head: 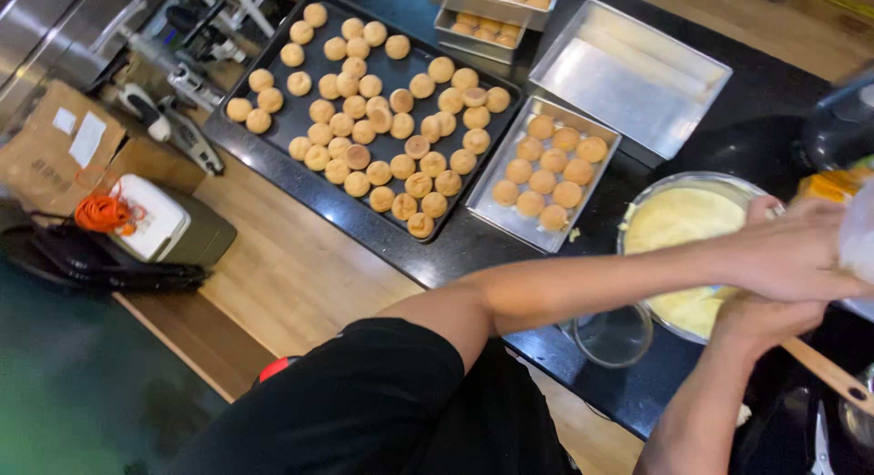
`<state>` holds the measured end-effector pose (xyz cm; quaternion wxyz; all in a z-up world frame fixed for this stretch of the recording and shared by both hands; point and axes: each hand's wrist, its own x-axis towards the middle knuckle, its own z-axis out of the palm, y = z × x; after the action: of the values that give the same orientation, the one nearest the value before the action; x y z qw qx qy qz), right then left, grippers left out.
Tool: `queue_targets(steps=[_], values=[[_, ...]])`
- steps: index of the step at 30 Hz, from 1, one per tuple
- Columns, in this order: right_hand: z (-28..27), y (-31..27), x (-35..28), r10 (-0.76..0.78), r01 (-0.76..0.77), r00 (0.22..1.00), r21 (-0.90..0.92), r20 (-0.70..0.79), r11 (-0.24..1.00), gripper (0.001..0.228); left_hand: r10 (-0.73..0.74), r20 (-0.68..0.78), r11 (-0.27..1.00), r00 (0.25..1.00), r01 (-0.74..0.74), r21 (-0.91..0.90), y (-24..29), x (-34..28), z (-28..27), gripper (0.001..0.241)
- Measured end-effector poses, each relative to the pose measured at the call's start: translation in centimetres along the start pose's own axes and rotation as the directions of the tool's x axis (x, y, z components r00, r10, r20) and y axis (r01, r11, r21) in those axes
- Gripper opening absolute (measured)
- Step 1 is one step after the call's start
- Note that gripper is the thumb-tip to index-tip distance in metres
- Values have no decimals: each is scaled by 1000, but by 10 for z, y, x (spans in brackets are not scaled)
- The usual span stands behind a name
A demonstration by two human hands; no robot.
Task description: The person fills small round cakes with cream using a piping bag. They pick up each cake, pipe cream into the center, and place it back on the tray. The person also refills the piping bag from a mixing bowl during the process.
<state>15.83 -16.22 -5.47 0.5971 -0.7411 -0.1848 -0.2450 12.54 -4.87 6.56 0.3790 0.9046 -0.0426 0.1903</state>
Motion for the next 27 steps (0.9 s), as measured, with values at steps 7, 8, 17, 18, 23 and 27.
queue_targets(steps=[7,8,17,18,23,27], values=[[-32,-9,-22,131,-153,986,260,100,953,45,-73,-509,997,858,70,-26,-145,-124,-128,43],[-32,-13,-24,170,-191,981,323,91,927,44,14,-503,941,864,159,300,-174,-149,-162,20],[-22,-20,-23,487,-353,846,457,-215,816,50,-428,-618,603,660,717,349,-295,-342,-291,31],[-25,-17,-24,495,-340,840,497,-220,798,52,-495,-600,580,628,753,310,-304,-348,-288,29],[-28,-16,-21,513,-245,805,621,-297,745,56,-455,-648,642,610,729,235,-346,-373,-277,30],[-34,-33,-35,612,-269,720,681,-328,681,68,-338,-658,770,673,600,219,-379,-387,-263,23]])
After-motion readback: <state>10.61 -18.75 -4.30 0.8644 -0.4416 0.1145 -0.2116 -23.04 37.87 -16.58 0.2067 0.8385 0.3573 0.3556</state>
